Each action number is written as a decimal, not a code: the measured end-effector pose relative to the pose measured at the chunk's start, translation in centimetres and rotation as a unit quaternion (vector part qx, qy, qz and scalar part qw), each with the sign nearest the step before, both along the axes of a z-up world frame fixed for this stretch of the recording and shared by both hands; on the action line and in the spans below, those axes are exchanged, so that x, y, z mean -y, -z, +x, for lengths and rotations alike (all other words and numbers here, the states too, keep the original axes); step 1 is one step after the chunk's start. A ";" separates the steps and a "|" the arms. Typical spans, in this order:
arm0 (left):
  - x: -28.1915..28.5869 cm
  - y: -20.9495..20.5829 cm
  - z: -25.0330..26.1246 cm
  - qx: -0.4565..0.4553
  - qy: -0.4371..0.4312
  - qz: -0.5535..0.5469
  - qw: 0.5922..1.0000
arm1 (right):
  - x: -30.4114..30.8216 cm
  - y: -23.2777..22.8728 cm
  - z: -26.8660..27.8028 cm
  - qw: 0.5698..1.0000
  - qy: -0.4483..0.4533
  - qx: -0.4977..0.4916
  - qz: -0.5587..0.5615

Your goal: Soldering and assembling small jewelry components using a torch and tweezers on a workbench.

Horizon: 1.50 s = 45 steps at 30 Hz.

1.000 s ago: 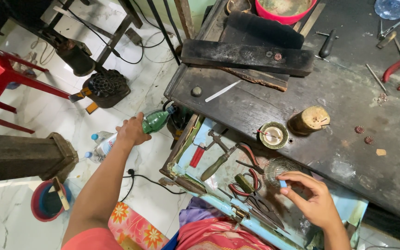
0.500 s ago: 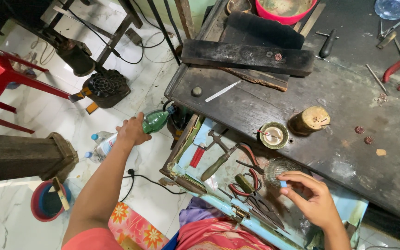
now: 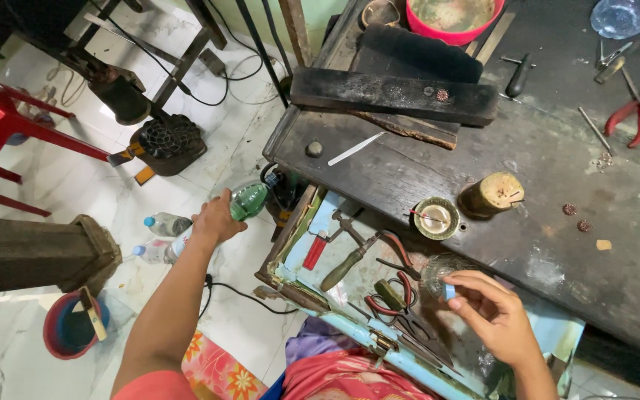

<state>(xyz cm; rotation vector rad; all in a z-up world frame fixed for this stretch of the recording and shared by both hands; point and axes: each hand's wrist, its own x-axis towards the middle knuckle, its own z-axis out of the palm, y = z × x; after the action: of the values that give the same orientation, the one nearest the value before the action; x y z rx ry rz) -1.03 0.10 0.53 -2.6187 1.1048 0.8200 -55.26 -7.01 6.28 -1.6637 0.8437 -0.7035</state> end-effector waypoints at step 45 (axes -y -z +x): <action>-5.3 -14.9 -8.4 -0.108 0.080 -0.116 0.984 | 3.6 -8.8 26.0 0.945 -0.100 -0.303 -0.072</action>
<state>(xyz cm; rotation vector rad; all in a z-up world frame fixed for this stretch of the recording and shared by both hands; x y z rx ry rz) -9.41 5.40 15.42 -2.6231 1.5326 1.0125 -29.27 -10.60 15.05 -2.1061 1.0420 -0.0986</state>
